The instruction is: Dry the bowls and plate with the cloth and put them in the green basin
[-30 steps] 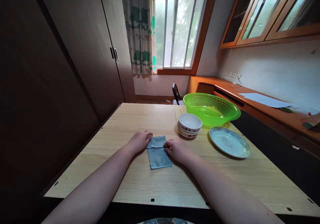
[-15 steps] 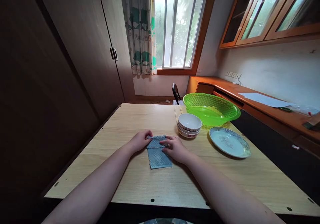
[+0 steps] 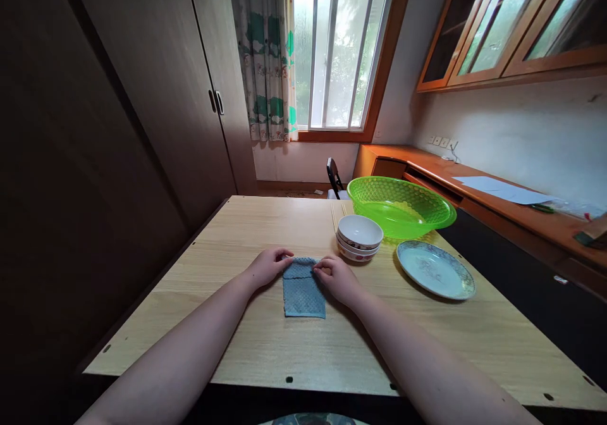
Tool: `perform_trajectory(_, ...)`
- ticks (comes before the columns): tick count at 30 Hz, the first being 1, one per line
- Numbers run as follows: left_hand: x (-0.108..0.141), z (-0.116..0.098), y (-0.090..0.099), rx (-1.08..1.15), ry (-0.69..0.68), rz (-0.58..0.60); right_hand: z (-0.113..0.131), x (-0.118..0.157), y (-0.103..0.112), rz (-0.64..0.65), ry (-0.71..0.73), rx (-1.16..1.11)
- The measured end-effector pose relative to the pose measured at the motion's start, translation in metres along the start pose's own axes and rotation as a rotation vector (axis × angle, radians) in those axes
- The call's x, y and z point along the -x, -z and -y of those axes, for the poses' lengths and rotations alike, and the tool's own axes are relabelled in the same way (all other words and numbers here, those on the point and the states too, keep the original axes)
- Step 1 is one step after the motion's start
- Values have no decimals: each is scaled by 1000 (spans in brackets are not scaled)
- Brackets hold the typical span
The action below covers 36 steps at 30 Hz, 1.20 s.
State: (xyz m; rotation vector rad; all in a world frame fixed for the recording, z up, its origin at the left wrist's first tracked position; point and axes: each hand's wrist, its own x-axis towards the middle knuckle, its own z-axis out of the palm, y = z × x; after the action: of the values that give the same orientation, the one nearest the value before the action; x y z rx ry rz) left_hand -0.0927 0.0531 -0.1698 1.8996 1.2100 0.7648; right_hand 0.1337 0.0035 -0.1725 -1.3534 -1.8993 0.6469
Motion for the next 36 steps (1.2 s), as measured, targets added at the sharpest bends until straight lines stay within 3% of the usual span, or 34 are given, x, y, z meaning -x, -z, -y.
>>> perform_trajectory(8, 0, -3, -7, 211, -10, -14, -11, -5, -6, -92, -103, -140)
perform_trajectory(13, 6, -12, -13, 408, 7, 19, -10, -3, -6, -167, -88, -257)
perform_trajectory(19, 12, -25, -10, 610, 81, 97, -10, -3, -8, 56, -108, -492)
perform_trajectory(22, 9, -24, -9, 599, 88, 89, -12, -6, -9, 120, -126, -500)
perform_trajectory(26, 4, -15, -7, 550, 93, 100, -12, -8, -6, 31, -154, -515)
perform_trajectory(29, 1, -11, -7, 434, 29, 25, -12, -8, -4, -60, -138, -524)
perform_trajectory(33, 0, -9, -7, 270, -33, -64, -10, -6, 0, -148, -64, -264)
perform_trajectory(36, 2, -11, -4, 211, -61, -39, -6, -4, 7, -66, 50, -68)
